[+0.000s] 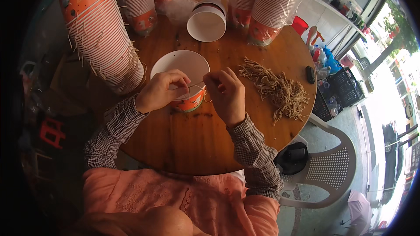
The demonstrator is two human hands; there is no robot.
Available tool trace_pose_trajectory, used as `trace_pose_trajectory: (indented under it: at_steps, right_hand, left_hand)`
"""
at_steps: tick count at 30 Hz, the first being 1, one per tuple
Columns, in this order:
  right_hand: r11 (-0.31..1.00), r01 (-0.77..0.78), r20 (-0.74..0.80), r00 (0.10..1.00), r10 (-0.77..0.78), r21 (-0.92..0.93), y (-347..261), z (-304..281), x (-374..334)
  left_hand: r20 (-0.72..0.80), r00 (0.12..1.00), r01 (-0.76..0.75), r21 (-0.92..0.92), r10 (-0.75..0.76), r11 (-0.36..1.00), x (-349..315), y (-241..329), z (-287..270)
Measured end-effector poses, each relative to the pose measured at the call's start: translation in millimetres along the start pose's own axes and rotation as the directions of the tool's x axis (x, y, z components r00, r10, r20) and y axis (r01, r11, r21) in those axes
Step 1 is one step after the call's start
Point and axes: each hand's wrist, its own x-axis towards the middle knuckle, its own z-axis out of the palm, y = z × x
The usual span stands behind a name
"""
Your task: Manually attaching thin string handles to small cardboard buckets.
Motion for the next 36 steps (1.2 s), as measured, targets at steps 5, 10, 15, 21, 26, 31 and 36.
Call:
trace_pose_trajectory:
  at_steps: [5,10,15,21,26,31,36]
  right_hand:
    - [0.979,0.116,0.079,0.991,-0.104,-0.168,-17.7,-4.4,-8.1]
    - [0.983,0.107,0.133,0.987,-0.087,-0.149,-21.0,-5.8,-7.4]
    - [0.999,0.004,0.232,0.973,-0.012,0.033,-21.4,2.4,1.3]
    - [0.990,-0.088,0.183,0.981,0.067,0.109,3.2,10.6,6.4]
    - [0.966,-0.176,0.179,0.973,0.143,0.188,8.2,15.5,0.9]
    - [0.938,-0.263,0.139,0.962,0.236,0.225,16.3,15.7,-10.1]
    - [0.909,-0.323,0.226,0.937,0.268,0.262,18.6,18.4,-15.7]
  left_hand:
    - [0.157,0.962,0.265,-0.351,-0.223,0.898,0.9,10.2,-9.2]
    - [0.181,0.949,0.315,-0.468,-0.259,0.826,4.0,5.6,-4.6]
    - [0.197,0.956,0.290,-0.553,-0.216,0.781,8.0,6.8,2.7]
    - [0.190,0.931,0.358,-0.653,-0.313,0.668,7.9,12.8,6.3]
    - [0.191,0.940,0.338,-0.655,-0.284,0.676,6.1,11.2,6.7]
    - [0.129,0.952,0.302,-0.569,-0.279,0.765,6.3,6.3,6.9]
    - [0.088,0.972,0.230,-0.512,-0.217,0.827,4.0,8.7,6.3]
